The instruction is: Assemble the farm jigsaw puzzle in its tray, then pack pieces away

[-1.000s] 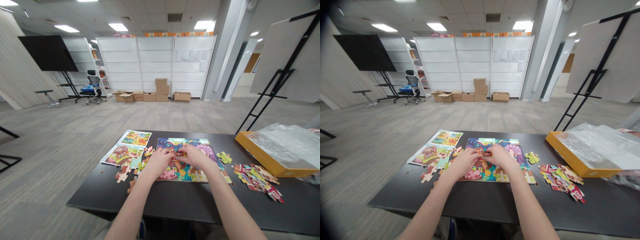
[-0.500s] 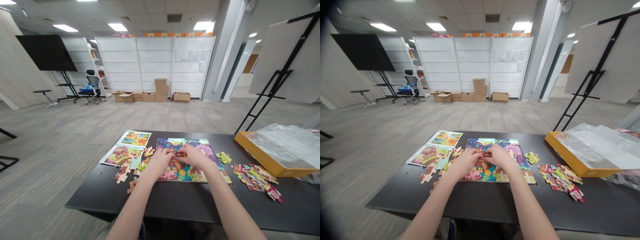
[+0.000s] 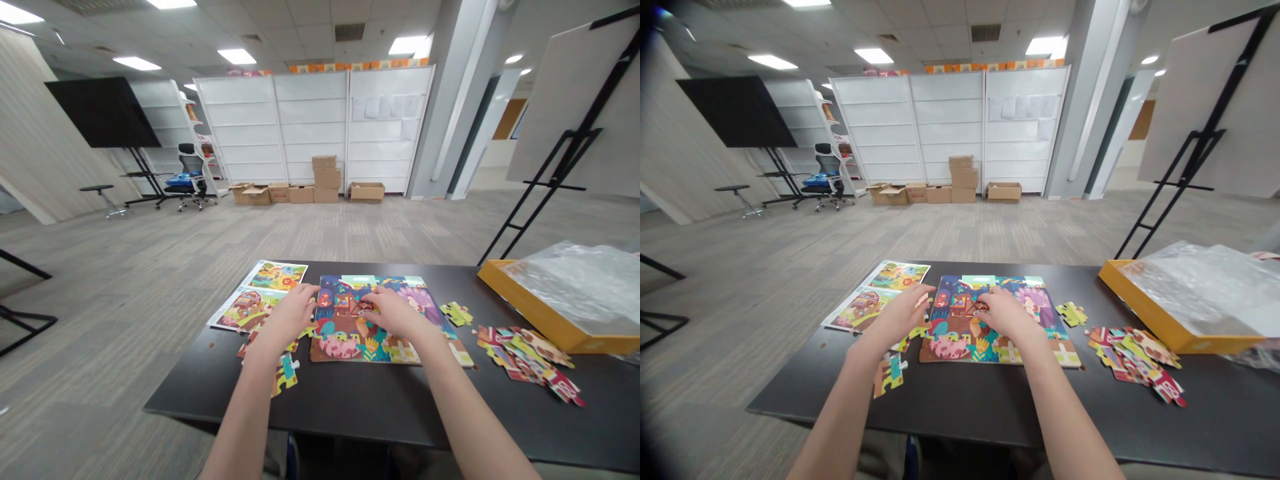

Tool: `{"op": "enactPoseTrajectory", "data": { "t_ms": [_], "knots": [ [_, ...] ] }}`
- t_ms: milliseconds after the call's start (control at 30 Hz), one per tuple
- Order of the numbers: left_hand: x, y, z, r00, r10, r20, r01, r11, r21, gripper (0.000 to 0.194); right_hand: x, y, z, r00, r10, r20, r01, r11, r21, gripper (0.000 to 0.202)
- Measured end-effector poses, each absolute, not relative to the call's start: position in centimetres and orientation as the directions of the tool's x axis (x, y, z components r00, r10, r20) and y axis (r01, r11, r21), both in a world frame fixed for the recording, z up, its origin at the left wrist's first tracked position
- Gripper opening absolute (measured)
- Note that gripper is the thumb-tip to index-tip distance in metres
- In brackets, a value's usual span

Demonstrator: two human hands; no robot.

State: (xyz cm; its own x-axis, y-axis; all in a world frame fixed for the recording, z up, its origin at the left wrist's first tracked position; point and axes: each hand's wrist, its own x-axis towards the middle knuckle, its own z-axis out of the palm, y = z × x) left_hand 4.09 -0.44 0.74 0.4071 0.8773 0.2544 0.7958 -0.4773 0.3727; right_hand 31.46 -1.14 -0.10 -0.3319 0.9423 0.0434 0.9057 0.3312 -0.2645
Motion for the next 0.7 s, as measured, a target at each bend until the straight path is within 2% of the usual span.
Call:
{"op": "enactPoseTrajectory", "data": {
  "t_ms": [100,200,300,467,567,700],
  "knots": [
    [-0.4,0.0,1.6,0.271,0.933,0.237,0.879,-0.341,0.333,0.04,31.5,-1.2,0.1,-0.328,0.944,0.02,0.909,0.322,-0.267,0.04],
    [-4.4,0.1,1.7,0.119,0.987,0.111,0.953,-0.145,0.267,0.042,31.6,-1.3,0.2,-0.331,0.944,0.008,0.907,0.32,-0.275,0.039],
    [-6.3,-0.3,1.5,0.067,0.997,0.046,0.973,-0.075,0.22,0.039,31.7,-1.3,0.5,-0.337,0.941,-0.007,0.903,0.321,-0.286,0.038],
    [-4.1,-1.0,1.5,0.156,0.986,0.066,0.962,-0.167,0.215,0.041,31.6,-1.4,0.9,-0.343,0.939,-0.019,0.906,0.326,-0.27,0.037],
    [-1.6,-1.0,1.3,0.263,0.961,0.084,0.919,-0.276,0.282,0.041,31.6,-1.4,1.0,-0.333,0.943,-0.021,0.913,0.316,-0.259,0.036],
    [0.4,-0.6,0.9,0.309,0.949,0.071,0.896,-0.315,0.314,0.038,31.7,-1.5,1.1,-0.323,0.946,-0.027,0.916,0.306,-0.258,0.036]
  ]
}}
